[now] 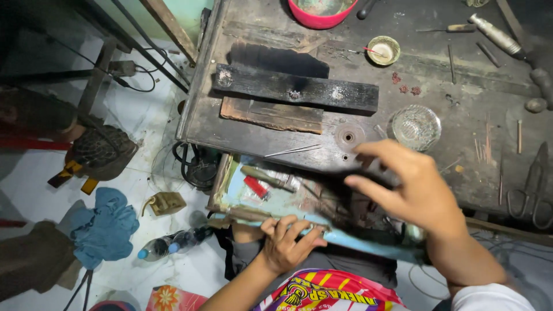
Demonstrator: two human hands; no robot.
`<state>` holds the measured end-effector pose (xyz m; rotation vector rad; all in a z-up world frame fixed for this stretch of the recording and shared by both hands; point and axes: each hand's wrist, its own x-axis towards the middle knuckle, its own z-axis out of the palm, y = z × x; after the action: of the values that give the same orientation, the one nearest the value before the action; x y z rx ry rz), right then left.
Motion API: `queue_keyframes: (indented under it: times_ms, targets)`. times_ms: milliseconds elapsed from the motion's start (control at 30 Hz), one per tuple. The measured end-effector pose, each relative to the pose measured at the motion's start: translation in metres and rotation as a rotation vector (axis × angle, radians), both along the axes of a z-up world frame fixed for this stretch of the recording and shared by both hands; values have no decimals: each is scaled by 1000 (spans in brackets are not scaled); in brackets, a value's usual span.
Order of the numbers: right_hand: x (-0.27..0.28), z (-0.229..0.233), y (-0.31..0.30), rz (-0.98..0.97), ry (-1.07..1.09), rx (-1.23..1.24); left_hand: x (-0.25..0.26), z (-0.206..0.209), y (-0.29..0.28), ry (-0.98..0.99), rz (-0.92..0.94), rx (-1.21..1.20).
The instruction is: Soldering small decorative jewelry components using a blowtorch and tweezers at a workbench.
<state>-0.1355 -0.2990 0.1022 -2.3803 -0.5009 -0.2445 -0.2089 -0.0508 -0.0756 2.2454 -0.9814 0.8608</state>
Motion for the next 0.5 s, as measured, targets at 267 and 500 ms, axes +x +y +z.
queue_keyframes:
  times_ms: [267,500]
  targets:
    - [2,-57,34,368,385,-2,52,-6,-19,161,-65,-100]
    - [-7,-112,35,419,423,200,151,90,71,197,25,-591]
